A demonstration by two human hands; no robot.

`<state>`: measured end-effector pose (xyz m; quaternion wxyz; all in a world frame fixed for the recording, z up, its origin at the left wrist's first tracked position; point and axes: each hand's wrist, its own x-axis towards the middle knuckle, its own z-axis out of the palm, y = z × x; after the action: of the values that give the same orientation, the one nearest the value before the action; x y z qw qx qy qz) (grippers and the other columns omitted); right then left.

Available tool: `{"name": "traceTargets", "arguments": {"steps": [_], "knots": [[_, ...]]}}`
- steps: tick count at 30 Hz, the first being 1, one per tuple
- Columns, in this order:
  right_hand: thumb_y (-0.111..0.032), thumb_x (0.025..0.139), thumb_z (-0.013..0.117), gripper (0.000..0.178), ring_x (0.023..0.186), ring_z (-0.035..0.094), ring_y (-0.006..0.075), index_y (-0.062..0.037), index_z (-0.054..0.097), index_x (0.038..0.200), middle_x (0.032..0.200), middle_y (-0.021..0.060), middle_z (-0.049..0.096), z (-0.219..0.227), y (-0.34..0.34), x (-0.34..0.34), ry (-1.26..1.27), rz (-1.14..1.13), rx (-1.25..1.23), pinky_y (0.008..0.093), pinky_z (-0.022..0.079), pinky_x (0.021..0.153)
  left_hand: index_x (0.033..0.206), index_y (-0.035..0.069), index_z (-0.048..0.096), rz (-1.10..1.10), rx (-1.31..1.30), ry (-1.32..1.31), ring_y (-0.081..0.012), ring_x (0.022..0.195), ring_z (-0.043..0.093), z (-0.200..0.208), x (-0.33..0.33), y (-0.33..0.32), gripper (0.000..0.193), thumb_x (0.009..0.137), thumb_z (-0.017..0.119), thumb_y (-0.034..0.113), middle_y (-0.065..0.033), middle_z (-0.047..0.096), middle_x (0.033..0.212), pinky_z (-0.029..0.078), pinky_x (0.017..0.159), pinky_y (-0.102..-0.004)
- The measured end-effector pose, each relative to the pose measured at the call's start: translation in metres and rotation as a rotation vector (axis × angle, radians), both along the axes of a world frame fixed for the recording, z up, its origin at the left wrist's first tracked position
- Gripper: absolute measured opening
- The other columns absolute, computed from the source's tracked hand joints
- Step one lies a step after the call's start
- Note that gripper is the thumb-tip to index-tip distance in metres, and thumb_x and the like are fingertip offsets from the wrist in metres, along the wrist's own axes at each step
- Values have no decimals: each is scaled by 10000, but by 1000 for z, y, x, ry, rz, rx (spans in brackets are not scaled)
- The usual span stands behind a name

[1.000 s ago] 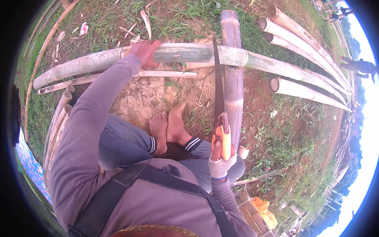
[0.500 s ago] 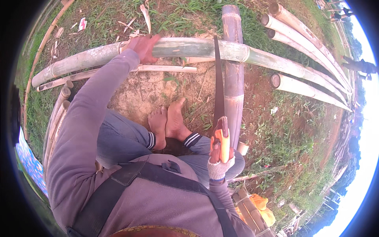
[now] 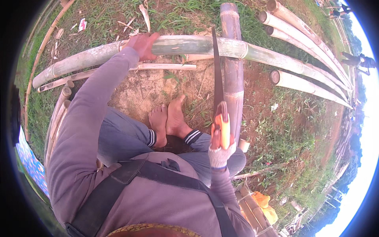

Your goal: The person sits on the ground and uses a hand saw to cut long bamboo poles into shorter sections. They position each pole on a support log, saw through it, and then move the cut pieces aside.

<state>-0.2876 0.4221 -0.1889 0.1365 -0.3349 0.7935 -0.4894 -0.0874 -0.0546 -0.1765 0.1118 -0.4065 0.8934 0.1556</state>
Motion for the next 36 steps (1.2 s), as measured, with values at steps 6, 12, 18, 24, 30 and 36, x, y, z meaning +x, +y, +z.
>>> {"name": "traceTargets", "arguments": {"steps": [6, 12, 18, 24, 30, 36], "knots": [[-49, 1015, 727, 272, 1246, 714, 305, 61, 627, 1244, 1247, 218, 714, -1, -67, -26, -508, 44, -253, 389, 655, 994, 1407, 109, 542, -39, -106, 40, -386, 1164, 741, -5, 1, 7, 760, 849, 908, 473, -211, 707, 1258, 609, 1015, -490], [-109, 1043, 750, 194, 748, 698, 138, 26, 691, 1168, 919, 61, 717, 29, -215, -66, -13, 78, -93, 284, 613, 664, 1465, 161, 524, -41, -2, 27, -399, 1185, 728, 1, -10, 0, 836, 789, 921, 452, -204, 695, 1308, 595, 1024, -506], [-84, 1043, 688, 255, 681, 713, 149, 105, 646, 1209, 916, 184, 765, 46, 10, 16, -202, -3, 5, 360, 677, 787, 1427, 127, 522, -46, -63, 35, -390, 1152, 745, -4, 2, 3, 771, 855, 902, 477, -211, 709, 1237, 610, 1011, -491], [-138, 1031, 749, 206, 682, 668, 117, 24, 664, 1127, 871, 91, 715, 6, -136, -48, -132, 14, -253, 314, 590, 651, 1448, 127, 515, -71, -95, 33, -402, 1148, 744, -11, -6, 3, 801, 849, 906, 488, -213, 707, 1238, 606, 997, -502], [-183, 1029, 777, 208, 597, 615, 91, -7, 688, 1096, 800, 37, 705, 10, -167, -56, 186, 77, -190, 273, 512, 542, 1464, 136, 521, -54, -56, 14, -403, 1176, 733, 6, -9, 5, 821, 839, 915, 493, -217, 704, 1265, 601, 1014, -493], [-202, 1028, 741, 335, 673, 697, 148, 25, 632, 1248, 908, 97, 740, 5, 39, 19, 20, -3, -44, 305, 571, 571, 1448, 171, 520, -9, -55, 41, -417, 1166, 718, -13, 3, 1, 819, 792, 912, 468, -206, 701, 1207, 576, 1006, -506]]}}
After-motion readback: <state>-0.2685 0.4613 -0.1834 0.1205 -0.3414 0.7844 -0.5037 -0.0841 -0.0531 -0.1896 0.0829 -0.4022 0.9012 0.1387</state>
